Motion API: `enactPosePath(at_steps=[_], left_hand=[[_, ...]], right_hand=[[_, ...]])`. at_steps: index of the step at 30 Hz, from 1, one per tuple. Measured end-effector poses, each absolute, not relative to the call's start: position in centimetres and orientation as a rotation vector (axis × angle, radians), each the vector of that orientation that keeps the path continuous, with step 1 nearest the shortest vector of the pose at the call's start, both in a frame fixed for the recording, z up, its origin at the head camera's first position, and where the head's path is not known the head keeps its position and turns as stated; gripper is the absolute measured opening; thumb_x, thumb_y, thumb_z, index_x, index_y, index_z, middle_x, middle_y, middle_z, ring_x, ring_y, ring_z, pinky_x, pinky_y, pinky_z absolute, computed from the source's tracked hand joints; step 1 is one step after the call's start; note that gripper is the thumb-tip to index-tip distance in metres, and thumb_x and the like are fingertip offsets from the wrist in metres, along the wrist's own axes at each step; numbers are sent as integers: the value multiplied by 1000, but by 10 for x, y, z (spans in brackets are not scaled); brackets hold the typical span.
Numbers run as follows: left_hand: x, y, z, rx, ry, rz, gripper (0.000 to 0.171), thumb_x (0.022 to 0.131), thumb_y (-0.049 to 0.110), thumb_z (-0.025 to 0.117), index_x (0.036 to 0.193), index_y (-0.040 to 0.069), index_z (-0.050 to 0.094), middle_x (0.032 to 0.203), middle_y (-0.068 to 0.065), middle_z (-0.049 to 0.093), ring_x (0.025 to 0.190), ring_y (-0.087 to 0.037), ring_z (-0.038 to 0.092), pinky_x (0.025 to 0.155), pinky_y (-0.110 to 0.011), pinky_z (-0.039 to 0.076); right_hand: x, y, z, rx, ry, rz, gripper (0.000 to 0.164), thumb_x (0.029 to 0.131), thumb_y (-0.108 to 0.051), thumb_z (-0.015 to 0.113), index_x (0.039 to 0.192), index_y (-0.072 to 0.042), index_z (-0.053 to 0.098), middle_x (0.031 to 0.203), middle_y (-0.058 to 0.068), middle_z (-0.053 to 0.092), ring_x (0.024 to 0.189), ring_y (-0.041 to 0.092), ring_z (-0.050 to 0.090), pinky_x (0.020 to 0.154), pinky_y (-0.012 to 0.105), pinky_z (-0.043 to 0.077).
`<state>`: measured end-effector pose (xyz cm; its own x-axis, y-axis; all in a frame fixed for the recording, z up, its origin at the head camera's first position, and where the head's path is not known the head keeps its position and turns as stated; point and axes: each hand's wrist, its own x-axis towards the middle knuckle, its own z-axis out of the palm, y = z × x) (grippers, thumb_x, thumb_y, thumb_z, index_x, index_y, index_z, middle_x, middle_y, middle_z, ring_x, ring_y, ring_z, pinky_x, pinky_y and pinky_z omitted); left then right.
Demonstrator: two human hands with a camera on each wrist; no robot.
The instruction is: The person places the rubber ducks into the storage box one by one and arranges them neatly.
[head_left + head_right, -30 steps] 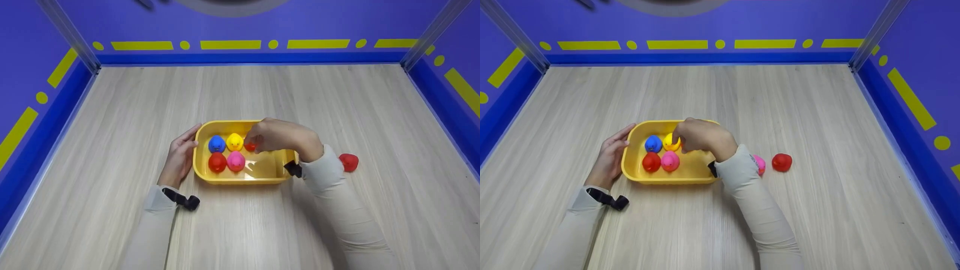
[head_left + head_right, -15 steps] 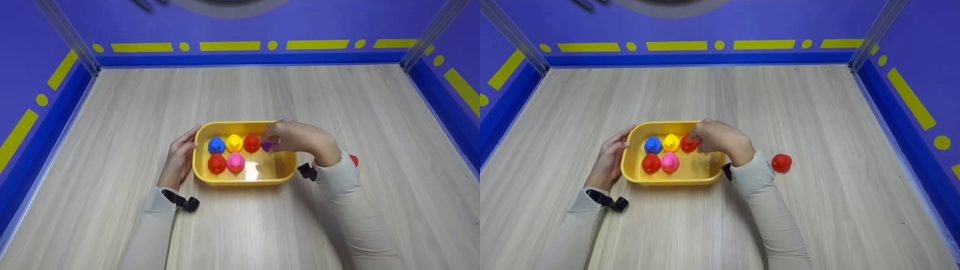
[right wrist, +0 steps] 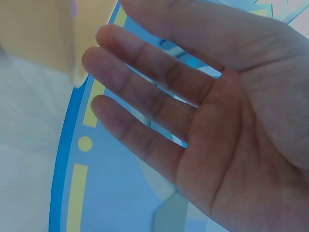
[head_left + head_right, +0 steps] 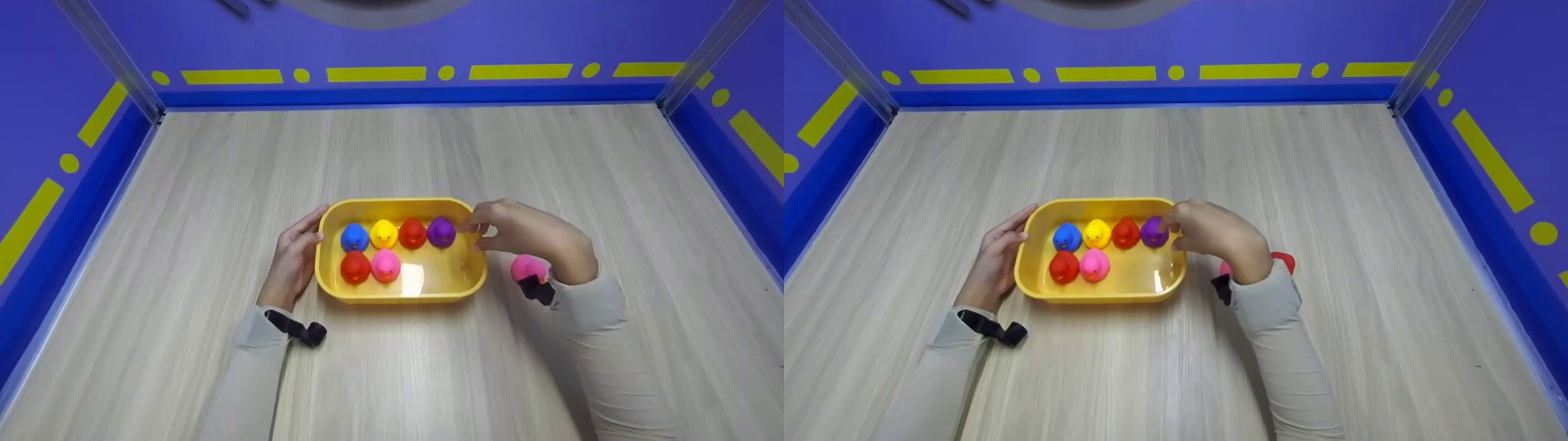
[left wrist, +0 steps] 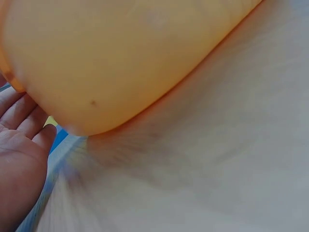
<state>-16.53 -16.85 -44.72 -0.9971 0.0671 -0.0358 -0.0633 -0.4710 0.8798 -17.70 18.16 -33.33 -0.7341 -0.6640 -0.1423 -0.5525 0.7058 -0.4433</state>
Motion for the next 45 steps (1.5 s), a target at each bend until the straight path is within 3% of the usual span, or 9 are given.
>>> enactPosePath(at_steps=[27, 37, 45], left_hand=[[-164, -168, -447, -10, 1560, 2638, 56, 86, -10, 41, 142, -9, 37, 151, -19, 38, 137, -23, 41, 111, -34, 38], [-165, -167, -449, -13, 1591, 2626, 56, 86, -10, 40, 142, -9, 37, 151, -19, 37, 138, -22, 39, 109, -31, 39], [-165, -168, -448, -12, 1585, 2639, 57, 85, -10, 42, 141, -10, 37, 151, -20, 37, 138, -22, 39, 108, -29, 40]], right_hand=[[-158, 239, -351, -768, 2589, -585, 26, 86, -4, 67, 112, -3, 70, 109, 12, 70, 101, 29, 63, 88, 48, 55], [-156, 251, -349, -688, 2544, -549, 26, 86, -5, 65, 111, -8, 71, 107, 9, 70, 101, 29, 63, 84, 45, 57], [-156, 259, -347, -574, 2509, -552, 28, 83, -2, 66, 109, -13, 73, 105, 8, 70, 94, 25, 62, 72, 34, 59]])
